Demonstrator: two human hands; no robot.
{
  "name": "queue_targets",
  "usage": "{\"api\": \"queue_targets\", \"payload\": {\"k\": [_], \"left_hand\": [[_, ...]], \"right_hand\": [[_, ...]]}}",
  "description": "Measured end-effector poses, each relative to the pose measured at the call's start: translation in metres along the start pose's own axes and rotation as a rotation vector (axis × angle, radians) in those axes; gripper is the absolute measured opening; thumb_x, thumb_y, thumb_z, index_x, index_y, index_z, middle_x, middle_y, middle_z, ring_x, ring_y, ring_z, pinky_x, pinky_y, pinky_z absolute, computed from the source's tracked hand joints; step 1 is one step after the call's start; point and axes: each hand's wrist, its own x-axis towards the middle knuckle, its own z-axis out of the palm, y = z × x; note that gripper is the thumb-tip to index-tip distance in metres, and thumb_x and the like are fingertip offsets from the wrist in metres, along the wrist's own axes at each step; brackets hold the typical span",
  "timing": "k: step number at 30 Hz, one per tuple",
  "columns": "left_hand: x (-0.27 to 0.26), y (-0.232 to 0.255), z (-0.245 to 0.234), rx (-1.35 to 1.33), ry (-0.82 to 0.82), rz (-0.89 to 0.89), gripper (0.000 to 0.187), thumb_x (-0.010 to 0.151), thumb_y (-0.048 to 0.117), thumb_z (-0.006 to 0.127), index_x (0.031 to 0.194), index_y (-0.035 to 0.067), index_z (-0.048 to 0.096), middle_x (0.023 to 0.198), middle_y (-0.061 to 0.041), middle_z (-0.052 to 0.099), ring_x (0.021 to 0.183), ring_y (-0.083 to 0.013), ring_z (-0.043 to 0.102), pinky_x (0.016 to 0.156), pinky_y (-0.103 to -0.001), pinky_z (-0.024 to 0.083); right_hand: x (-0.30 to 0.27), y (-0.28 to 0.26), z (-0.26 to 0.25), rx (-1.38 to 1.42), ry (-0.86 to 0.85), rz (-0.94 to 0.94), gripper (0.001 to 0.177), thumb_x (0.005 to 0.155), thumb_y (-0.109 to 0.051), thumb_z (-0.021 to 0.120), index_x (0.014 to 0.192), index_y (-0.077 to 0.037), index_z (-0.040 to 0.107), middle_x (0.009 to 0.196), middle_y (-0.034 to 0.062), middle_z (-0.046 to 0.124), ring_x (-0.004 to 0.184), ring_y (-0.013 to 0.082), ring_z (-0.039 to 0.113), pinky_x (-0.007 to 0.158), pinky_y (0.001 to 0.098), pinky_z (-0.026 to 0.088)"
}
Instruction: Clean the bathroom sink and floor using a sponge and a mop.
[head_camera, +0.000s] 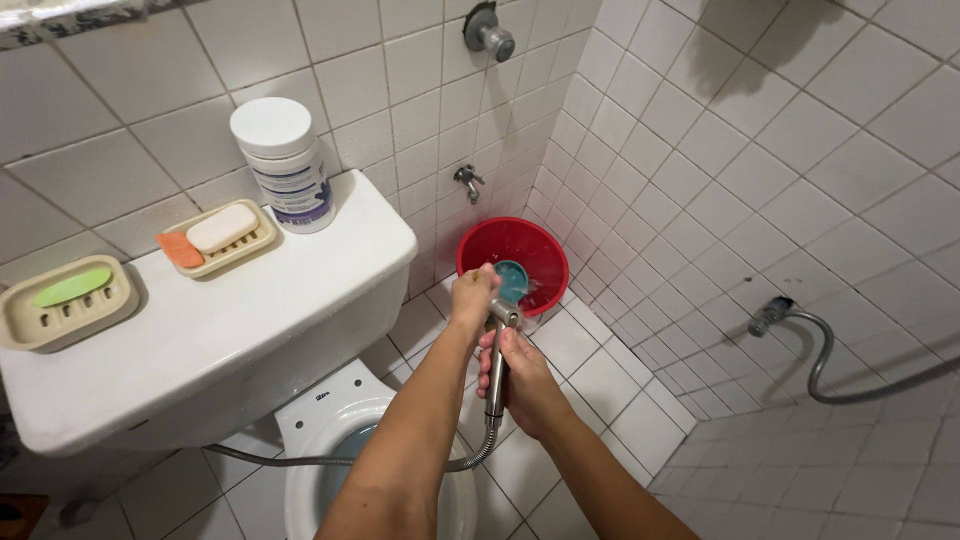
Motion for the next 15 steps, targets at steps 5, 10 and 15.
{"api": "queue_targets", "payload": {"k": [5,10,15], "left_hand": [[-0.023,0.039,-0.005,0.16,0.052,0.009,0.054,0.103,0.048,0.052,0.074,0.003,0.06,0.066,-0.006,0.057,0.06,-0.0168,0.051,0.056,-0.034,0.045],[-0.032,0.072,-0.035,0.117,0.073,-0.1,0.058,0.101,0.053,0.051,0.074,0.003,0.059,0.063,-0.006,0.053,0.056,-0.0212,0.048,0.053,-0.039,0.04],[-0.014,0.074,-0.091,0.288,-0.027,0.034,0.045,0.081,0.019,0.073,0.119,0.006,0.053,0.097,-0.011,0.064,0.084,-0.0196,0.061,0.068,-0.036,0.054]], "right_hand": [[0.012,0.012,-0.007,0.044,-0.031,-0.034,0.04,0.103,-0.048,0.043,0.106,-0.009,0.055,0.079,0.0024,0.056,0.068,0.0149,0.056,0.066,0.0342,0.053],[0.026,0.014,0.004,0.075,-0.055,-0.075,0.041,0.103,-0.048,0.044,0.106,-0.009,0.054,0.078,0.0032,0.056,0.067,0.016,0.056,0.064,0.0347,0.052],[0.032,0.008,0.041,0.095,0.054,-0.03,0.044,0.103,-0.052,0.044,0.105,-0.008,0.054,0.076,0.002,0.054,0.064,0.0155,0.056,0.06,0.0339,0.051]]}}
